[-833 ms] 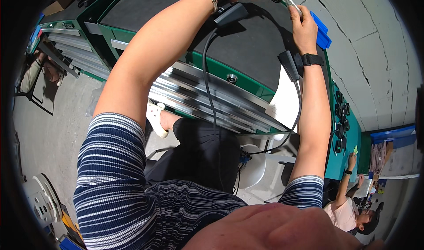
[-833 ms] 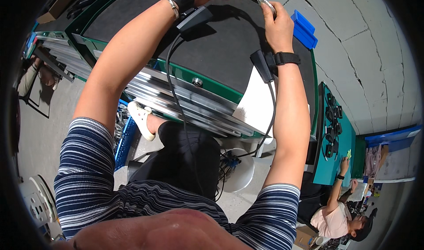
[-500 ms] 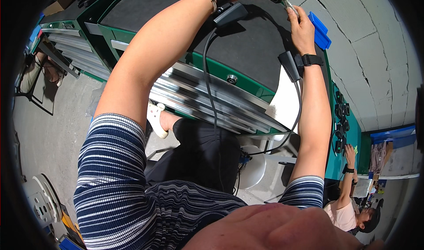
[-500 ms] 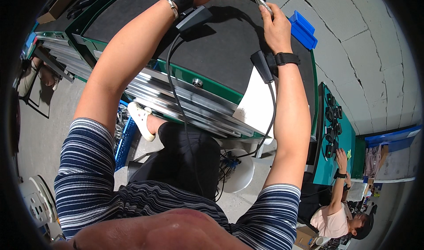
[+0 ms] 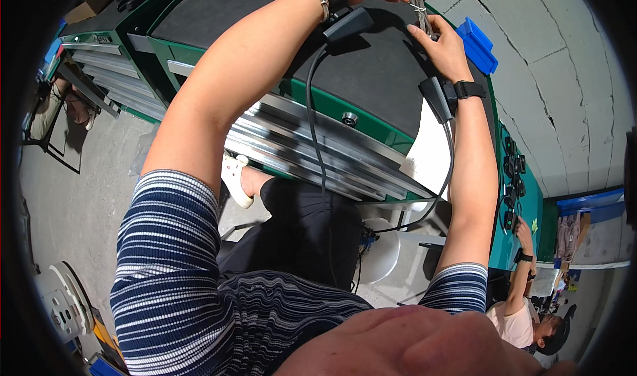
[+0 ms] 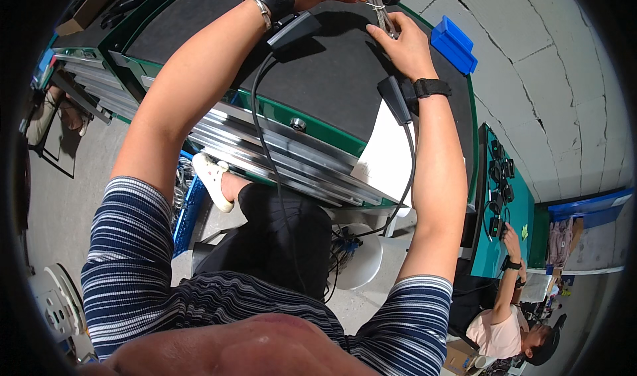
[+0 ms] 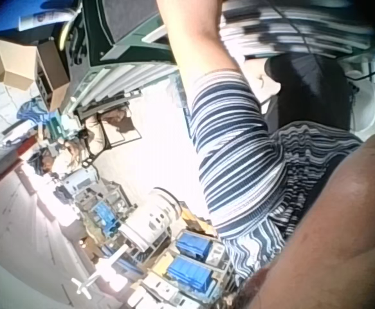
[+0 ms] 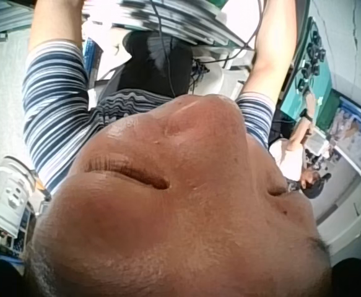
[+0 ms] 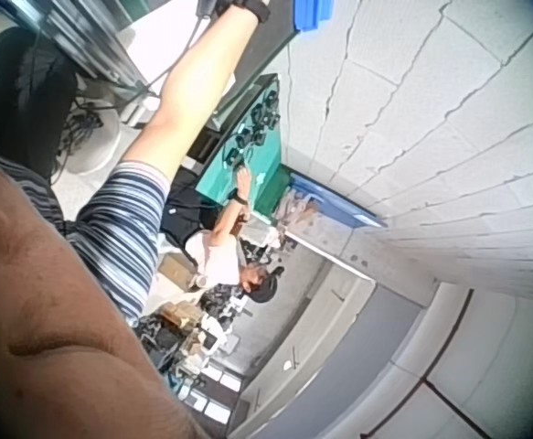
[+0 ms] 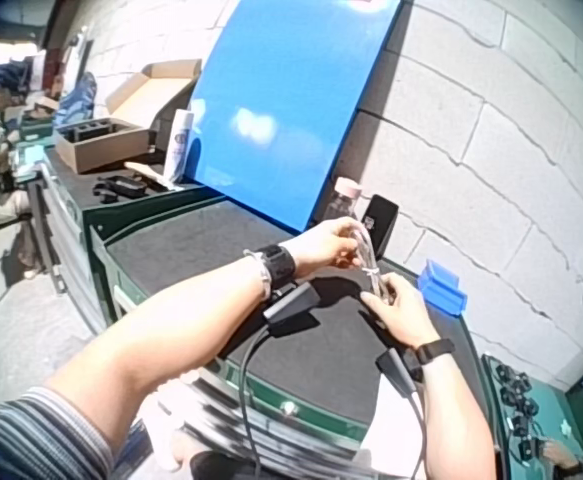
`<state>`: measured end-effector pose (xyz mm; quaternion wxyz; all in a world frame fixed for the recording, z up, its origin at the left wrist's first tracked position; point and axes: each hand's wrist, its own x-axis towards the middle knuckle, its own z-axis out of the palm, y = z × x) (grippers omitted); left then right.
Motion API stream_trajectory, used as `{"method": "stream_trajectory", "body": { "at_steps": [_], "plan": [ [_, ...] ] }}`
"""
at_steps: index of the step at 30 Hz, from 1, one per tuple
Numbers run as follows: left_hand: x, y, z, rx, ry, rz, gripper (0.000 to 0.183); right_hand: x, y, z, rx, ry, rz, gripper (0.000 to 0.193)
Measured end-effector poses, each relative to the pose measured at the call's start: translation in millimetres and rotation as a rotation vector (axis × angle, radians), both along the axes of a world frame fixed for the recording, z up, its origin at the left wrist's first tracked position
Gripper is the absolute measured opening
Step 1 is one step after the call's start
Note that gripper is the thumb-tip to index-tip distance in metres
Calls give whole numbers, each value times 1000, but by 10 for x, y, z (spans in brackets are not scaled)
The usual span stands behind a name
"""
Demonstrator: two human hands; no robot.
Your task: Assembling electrical components and wires on a workbench.
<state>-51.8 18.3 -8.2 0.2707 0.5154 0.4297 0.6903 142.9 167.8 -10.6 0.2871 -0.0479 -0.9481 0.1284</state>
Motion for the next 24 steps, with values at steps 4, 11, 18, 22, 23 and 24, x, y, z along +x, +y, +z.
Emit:
{"method": "stream_trajectory", "body": {
  "at_steps": [4,11,18,22,23,24],
  "plan": [
    [-12,-31,21,-17,80,62,16,-3,-6,-10,-56,-14,33,55],
    [97,-41,-11,-24,52,-31,16,-41,21,-69,-145,27,98,47],
    [130,-84,56,0,217,-44,14,-12,-70,-8,-159,18,157,37],
    [148,-116,94,92,237,-60,14,-5,-106,19,-166,48,200,37],
    [148,-120,101,109,239,-74,14,-8,-102,21,-176,42,182,37],
    [144,-126,111,109,239,-74,14,-15,-95,23,-207,39,201,38]
  ]
}}
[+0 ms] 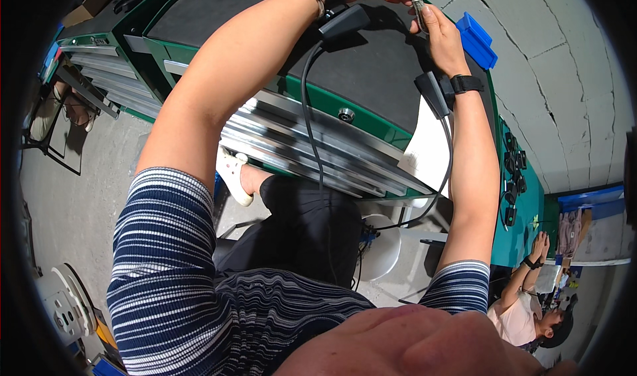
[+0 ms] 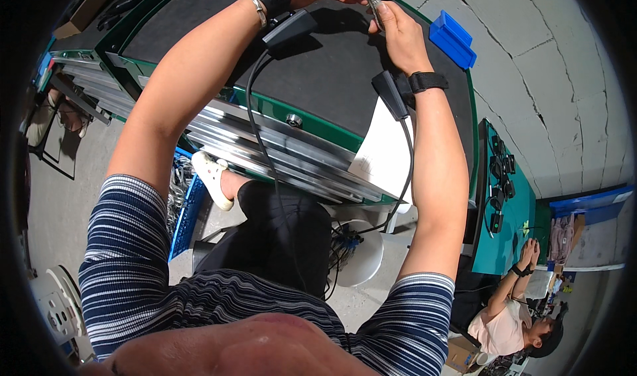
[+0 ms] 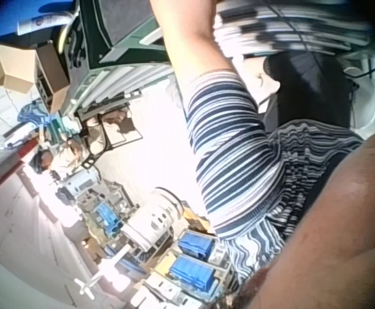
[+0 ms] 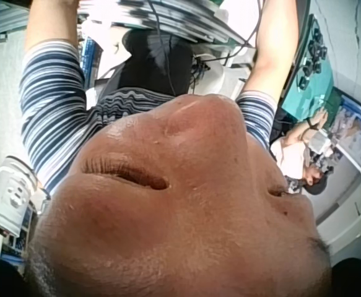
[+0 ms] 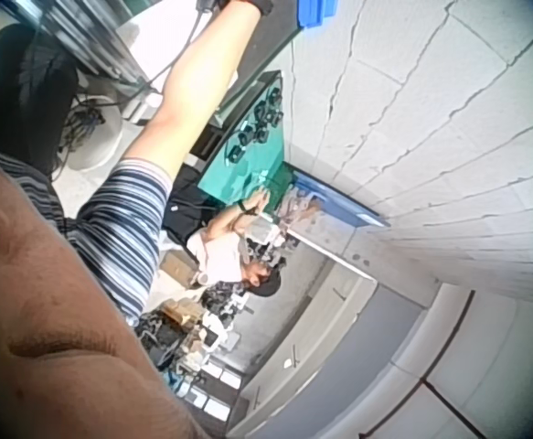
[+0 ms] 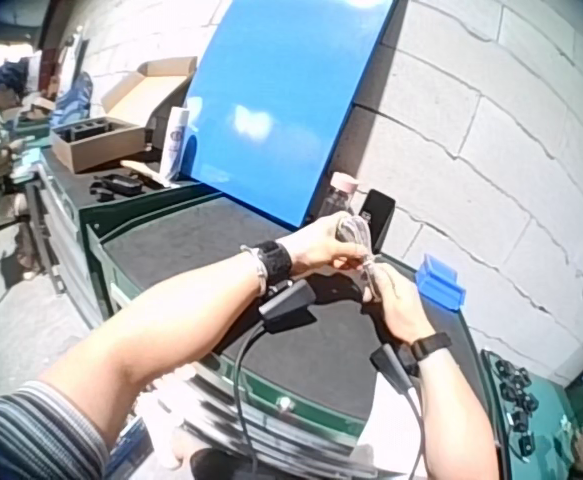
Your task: Assembling electrical components and wires on a workbench.
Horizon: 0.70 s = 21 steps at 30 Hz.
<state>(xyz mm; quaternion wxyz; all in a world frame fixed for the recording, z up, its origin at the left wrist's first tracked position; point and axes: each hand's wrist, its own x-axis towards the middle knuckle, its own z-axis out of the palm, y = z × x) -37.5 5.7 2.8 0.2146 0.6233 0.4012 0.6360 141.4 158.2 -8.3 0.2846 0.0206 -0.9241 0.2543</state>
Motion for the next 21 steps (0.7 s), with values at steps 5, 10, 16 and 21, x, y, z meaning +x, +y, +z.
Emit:
{"method": "stream_trajectory", "body": {
  "at_steps": [5,10,16,21],
  "plan": [
    [-3,-28,44,9,83,-35,10,-16,30,23,-141,-21,68,43],
    [77,-59,-8,-21,-98,19,14,24,-41,35,-447,-34,116,49],
    [-5,-72,38,-98,-123,-149,8,15,-92,32,-161,-17,-12,48],
    [-16,-67,54,-134,-168,-125,7,-9,-69,7,-114,21,21,48]
  ]
}}
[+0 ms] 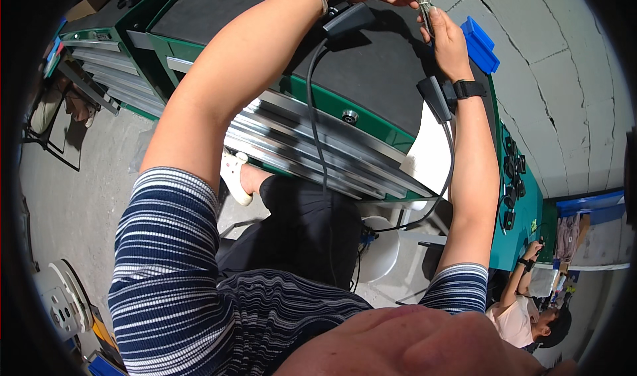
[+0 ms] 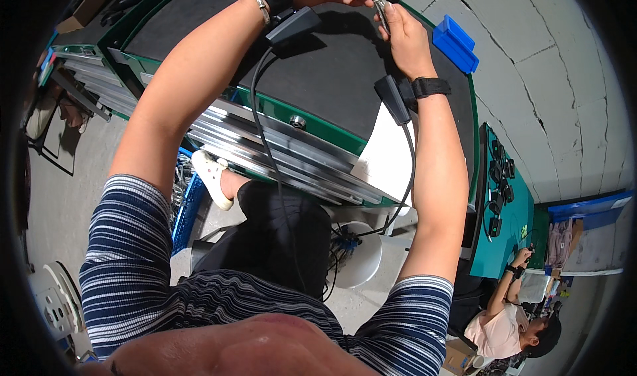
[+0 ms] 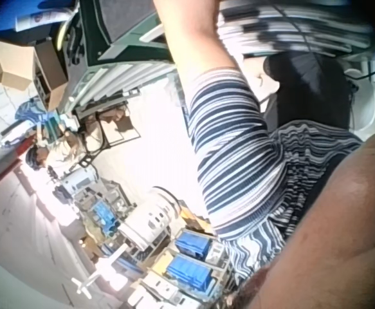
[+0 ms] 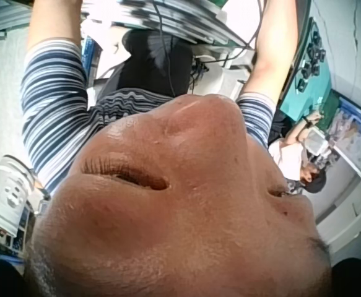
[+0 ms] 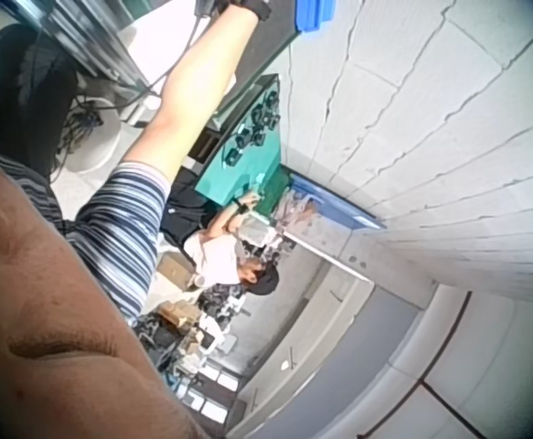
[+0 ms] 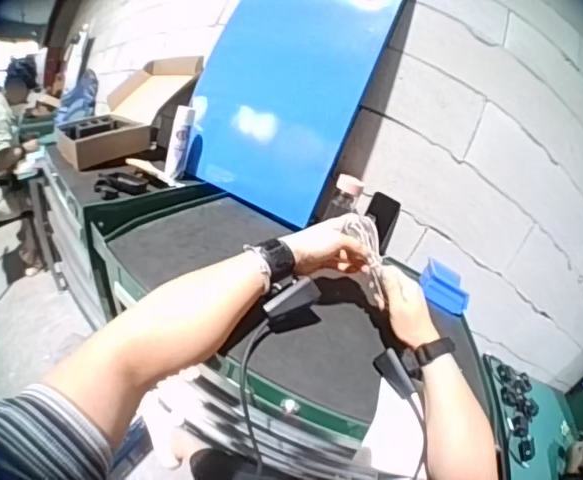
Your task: Assembling electrical components and wires on a workbench.
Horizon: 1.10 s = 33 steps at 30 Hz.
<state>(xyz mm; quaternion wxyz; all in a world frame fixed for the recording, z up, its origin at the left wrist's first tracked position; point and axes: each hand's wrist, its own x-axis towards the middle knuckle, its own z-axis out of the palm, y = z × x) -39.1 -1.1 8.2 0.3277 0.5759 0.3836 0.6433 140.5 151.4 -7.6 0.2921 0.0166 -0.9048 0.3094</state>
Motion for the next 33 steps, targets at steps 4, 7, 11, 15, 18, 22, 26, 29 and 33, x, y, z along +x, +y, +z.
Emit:
{"method": "stream_trajectory", "body": {
  "at_steps": [4,7,11,15,18,22,26,29,33],
  "plan": [
    [9,-28,6,13,54,25,10,-19,21,-12,-81,-13,31,49],
    [47,-28,-26,53,40,56,14,-5,34,5,-133,-35,55,51],
    [83,-13,-70,91,-7,123,19,42,38,46,-193,-45,66,51],
    [36,0,-62,85,53,87,18,67,31,75,-252,-101,81,52],
    [-27,12,-59,12,55,16,18,41,15,45,-242,-100,87,51],
    [-70,37,-35,-5,76,39,20,-1,-4,6,-38,-30,59,47],
    [33,56,-81,18,15,294,27,12,20,51,61,-30,-19,45],
    [80,76,-76,286,121,434,37,35,22,60,114,-13,-106,45],
    [-17,53,-44,407,702,834,44,61,21,63,163,53,-179,47]
  ]
}}
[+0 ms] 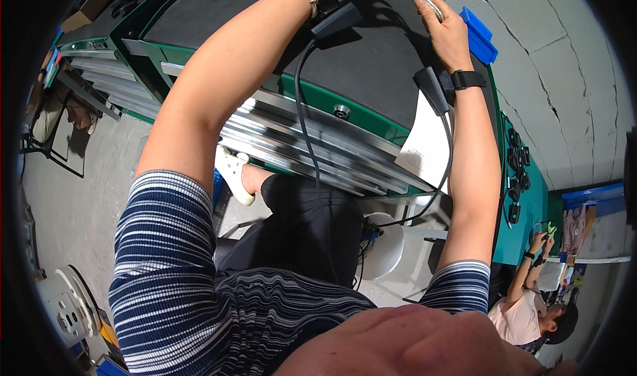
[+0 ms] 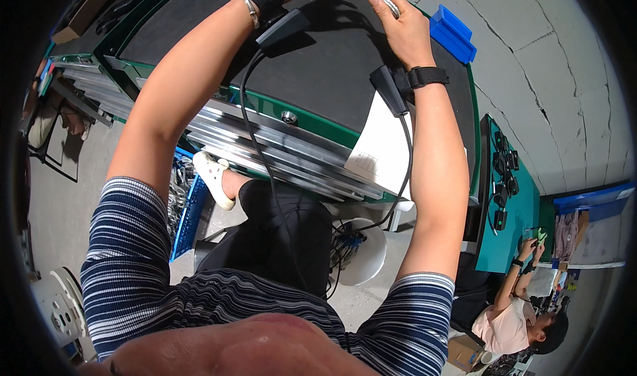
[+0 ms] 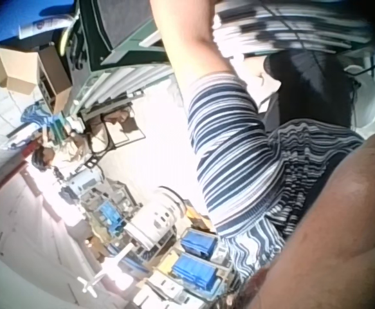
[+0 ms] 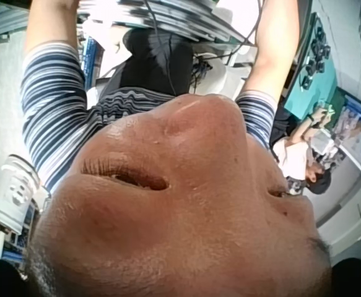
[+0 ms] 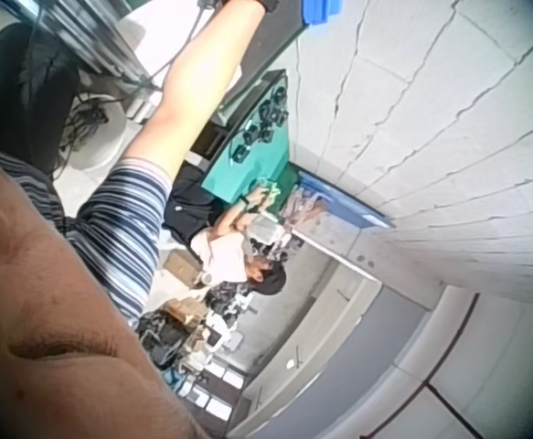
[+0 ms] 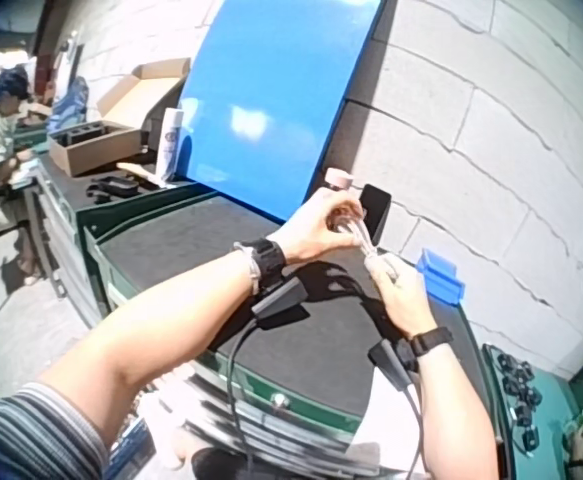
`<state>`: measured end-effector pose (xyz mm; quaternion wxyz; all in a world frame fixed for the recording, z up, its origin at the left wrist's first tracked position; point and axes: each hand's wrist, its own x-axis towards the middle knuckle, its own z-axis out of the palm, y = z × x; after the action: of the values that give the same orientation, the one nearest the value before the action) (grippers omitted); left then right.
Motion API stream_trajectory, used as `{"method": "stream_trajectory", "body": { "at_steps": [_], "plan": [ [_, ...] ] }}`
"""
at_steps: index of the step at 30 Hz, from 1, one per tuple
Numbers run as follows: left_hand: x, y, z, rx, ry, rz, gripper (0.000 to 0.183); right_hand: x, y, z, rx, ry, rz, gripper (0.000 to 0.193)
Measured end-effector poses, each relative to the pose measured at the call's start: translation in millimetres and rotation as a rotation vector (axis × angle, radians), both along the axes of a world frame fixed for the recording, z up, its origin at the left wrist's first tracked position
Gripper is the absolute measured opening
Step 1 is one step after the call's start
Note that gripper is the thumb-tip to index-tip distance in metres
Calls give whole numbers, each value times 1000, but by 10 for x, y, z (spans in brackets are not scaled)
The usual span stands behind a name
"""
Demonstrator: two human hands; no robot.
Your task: Assembling electrical components and wires on a workbench.
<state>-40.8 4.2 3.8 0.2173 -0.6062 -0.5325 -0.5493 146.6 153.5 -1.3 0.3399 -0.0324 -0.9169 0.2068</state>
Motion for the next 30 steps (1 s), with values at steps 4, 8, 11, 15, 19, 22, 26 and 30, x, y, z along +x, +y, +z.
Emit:
{"method": "stream_trajectory", "body": {
  "at_steps": [4,8,11,15,19,22,26,30],
  "plan": [
    [-67,32,-10,79,171,151,37,15,13,7,68,-17,-54,47],
    [-71,10,-11,-135,205,169,26,23,30,12,74,-50,-55,46],
    [-25,1,-18,-116,209,182,23,37,40,35,22,-46,-69,46],
    [5,-9,-6,-110,141,151,24,58,29,57,45,-70,-127,47],
    [25,-44,-7,-174,157,175,25,48,3,52,105,-86,-148,47],
    [46,-57,-34,-167,121,240,25,58,17,59,146,-62,-181,45],
    [1,-38,-68,-310,142,266,26,45,42,29,226,-120,-161,43],
    [-67,24,-103,-489,173,207,27,30,69,5,288,-240,-167,42]
  ]
}}
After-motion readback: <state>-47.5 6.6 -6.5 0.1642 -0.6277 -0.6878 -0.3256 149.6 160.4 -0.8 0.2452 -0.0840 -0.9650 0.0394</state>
